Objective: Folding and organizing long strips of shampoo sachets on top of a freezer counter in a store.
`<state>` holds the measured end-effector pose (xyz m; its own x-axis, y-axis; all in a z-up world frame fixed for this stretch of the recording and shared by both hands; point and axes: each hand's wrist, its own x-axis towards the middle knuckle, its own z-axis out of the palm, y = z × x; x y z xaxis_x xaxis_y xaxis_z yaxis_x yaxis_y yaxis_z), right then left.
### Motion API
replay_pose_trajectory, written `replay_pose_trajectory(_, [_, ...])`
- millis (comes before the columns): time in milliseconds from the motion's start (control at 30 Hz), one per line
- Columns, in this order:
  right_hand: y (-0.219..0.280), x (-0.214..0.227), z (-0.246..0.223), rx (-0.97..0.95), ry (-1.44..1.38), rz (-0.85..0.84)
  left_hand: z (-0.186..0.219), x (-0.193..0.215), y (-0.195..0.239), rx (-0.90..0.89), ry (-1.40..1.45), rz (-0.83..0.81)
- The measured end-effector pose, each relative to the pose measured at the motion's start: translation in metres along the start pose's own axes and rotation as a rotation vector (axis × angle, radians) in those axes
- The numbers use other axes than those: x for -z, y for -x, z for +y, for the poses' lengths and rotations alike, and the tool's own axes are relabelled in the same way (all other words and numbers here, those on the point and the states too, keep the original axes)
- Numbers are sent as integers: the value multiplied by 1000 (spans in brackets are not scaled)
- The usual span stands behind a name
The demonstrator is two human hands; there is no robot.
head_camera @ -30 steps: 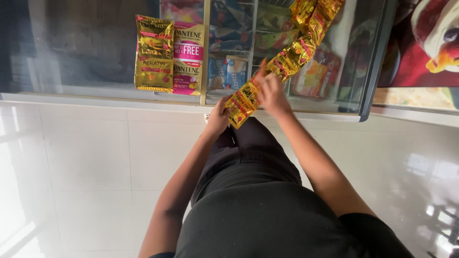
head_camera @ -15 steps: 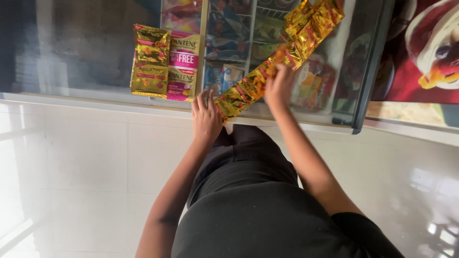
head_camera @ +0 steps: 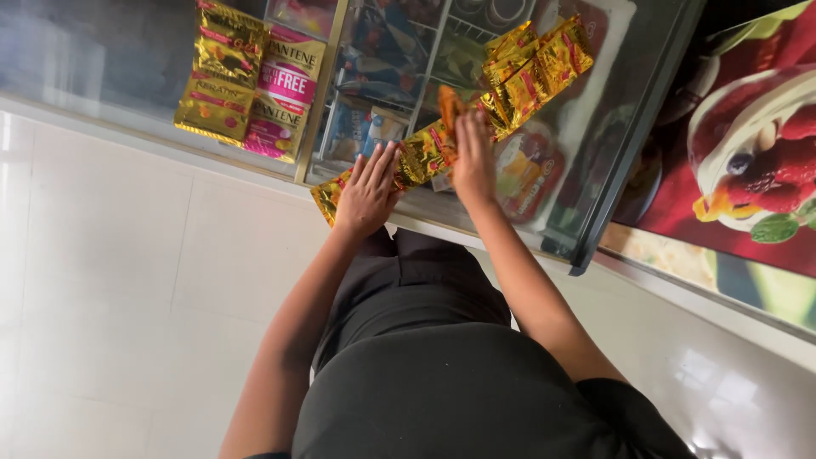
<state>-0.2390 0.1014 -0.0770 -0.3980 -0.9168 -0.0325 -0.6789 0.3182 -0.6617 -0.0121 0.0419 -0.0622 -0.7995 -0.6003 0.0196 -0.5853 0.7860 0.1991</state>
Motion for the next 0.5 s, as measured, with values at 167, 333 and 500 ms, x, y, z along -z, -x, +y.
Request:
replay_pose_trajectory(167, [15,-22,16,412,21,-36,3,0,2,-41,-75,26])
replay_pose_trajectory(333, [-17,-13,89,565,313,223,6,7,1,-15,-31,41])
replay_pose_trajectory(500, [-2,-21,95,507,209,205,29,7,-22,181,-5,-140])
